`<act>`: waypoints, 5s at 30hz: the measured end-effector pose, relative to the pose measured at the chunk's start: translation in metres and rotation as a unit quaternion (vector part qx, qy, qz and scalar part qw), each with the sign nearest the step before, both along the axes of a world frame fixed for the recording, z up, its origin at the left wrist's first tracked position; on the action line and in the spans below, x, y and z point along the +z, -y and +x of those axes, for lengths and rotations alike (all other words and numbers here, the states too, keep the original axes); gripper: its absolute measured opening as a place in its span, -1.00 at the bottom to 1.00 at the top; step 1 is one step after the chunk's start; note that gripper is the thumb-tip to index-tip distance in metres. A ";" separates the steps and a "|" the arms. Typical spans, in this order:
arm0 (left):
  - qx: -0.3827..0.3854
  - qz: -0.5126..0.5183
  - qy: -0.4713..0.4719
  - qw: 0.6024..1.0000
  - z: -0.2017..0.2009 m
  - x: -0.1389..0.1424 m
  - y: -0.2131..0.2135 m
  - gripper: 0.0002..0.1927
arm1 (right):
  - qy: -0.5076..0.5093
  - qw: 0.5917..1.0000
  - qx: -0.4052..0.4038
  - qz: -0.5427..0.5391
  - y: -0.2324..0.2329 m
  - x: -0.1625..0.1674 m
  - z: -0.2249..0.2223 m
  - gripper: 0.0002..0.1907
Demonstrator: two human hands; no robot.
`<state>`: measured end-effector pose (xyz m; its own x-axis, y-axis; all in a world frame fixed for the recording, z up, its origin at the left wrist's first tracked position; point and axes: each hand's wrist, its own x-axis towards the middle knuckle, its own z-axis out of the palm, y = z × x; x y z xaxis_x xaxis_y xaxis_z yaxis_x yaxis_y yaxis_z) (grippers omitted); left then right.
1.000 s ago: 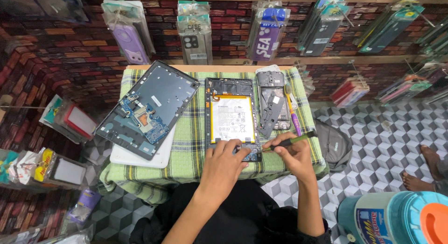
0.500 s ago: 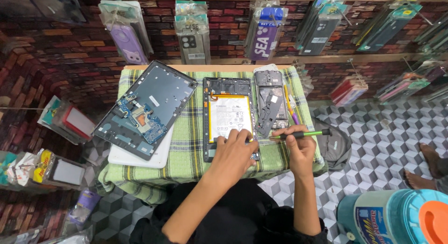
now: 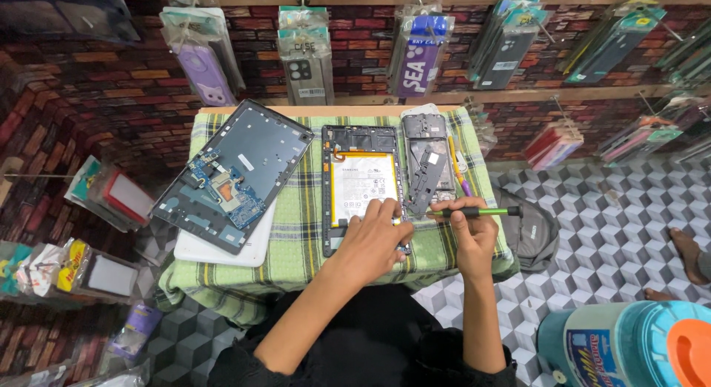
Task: The person uses a screwdriver to remove screws from a disassembled tablet, then uses a plastic pry tool to separate internal components. They handle the motherboard and battery area while working on the device.
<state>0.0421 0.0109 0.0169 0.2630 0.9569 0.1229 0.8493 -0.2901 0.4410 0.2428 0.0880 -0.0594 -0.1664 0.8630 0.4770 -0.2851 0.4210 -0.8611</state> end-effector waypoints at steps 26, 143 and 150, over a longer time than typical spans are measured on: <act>-0.101 -0.021 0.025 0.994 -0.026 0.017 -0.008 -0.66 | 0.028 0.999 -0.038 0.003 0.000 0.004 -0.005 -0.83; -0.043 0.270 -0.050 0.961 -0.018 -0.024 0.033 -0.57 | 0.128 0.990 0.034 0.038 0.004 0.012 0.013 -0.78; 0.004 0.229 0.034 0.973 -0.011 -0.032 0.036 -0.79 | 0.162 0.984 0.020 0.074 0.007 0.020 0.010 -0.82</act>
